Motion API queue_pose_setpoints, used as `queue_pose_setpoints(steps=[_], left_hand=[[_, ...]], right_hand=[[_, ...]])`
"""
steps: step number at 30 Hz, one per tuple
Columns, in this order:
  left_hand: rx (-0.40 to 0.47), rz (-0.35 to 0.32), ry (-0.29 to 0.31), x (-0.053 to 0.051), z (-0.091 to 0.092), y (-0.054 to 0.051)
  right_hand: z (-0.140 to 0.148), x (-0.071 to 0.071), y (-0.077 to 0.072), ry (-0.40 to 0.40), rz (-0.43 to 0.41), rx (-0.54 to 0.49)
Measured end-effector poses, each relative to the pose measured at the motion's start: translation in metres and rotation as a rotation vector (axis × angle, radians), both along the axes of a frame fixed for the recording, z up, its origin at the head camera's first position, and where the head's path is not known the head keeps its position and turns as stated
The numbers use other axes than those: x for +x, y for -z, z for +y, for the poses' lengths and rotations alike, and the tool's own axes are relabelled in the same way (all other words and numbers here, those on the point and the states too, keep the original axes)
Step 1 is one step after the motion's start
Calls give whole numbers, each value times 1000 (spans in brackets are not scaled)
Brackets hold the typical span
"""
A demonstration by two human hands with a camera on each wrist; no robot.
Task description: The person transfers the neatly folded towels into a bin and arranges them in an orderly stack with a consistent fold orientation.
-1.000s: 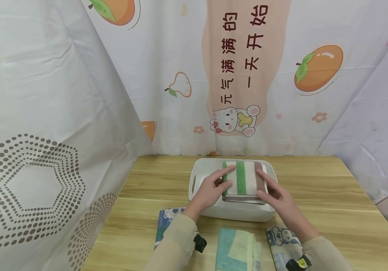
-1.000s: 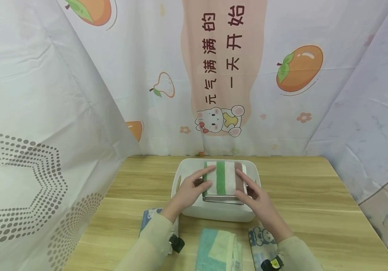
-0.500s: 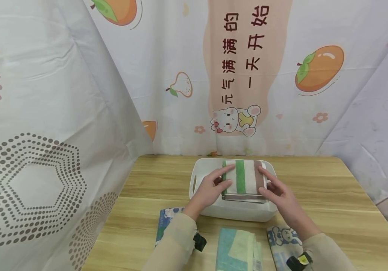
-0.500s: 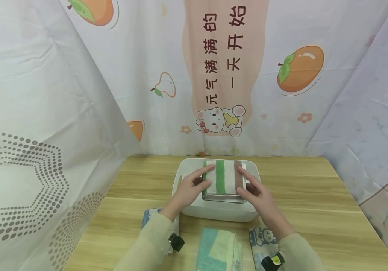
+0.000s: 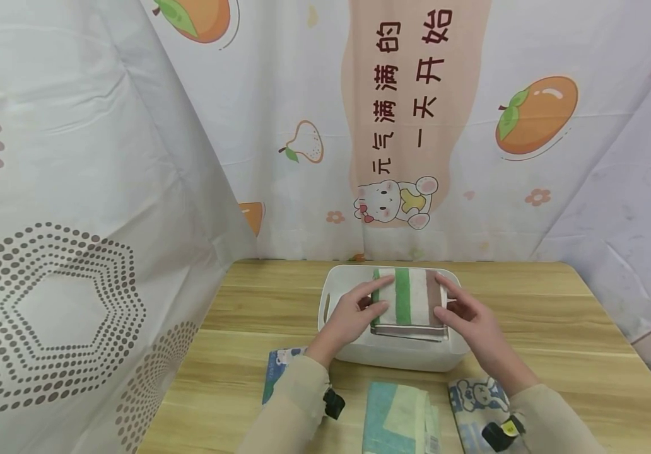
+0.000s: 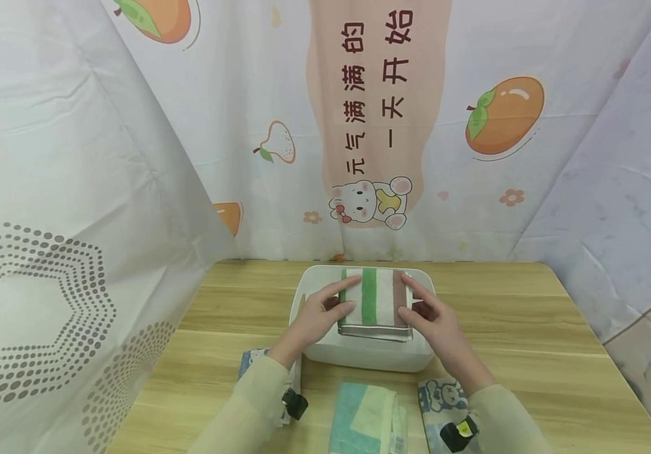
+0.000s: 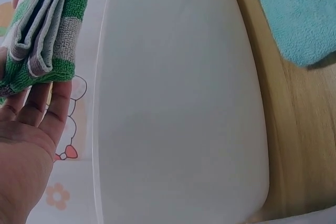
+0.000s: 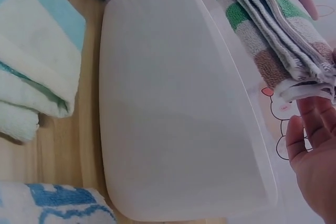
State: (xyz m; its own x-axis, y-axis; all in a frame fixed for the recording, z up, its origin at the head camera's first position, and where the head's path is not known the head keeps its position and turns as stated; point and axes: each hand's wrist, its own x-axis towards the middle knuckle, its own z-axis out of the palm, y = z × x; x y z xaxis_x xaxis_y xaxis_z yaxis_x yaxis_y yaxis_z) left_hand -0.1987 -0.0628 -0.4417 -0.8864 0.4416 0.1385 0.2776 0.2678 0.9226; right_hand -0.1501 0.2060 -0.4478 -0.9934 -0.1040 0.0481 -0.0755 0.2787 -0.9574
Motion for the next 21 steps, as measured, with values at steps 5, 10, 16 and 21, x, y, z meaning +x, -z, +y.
queue_pose_setpoints(steps=[5, 10, 16, 21], left_hand=[[-28, 5, -6, -2, -3, -3], [-67, 4, -8, -6, -5, -6], [-65, 3, -12, -11, -8, -8], [-56, -12, -20, -14, -8, -10]], right_hand=[[1, -3, -3, -4, 28, 29], [2, -9, -5, -27, 40, 61], [4, -13, -10, -76, 26, 76], [3, -17, -14, -108, 9, 76]])
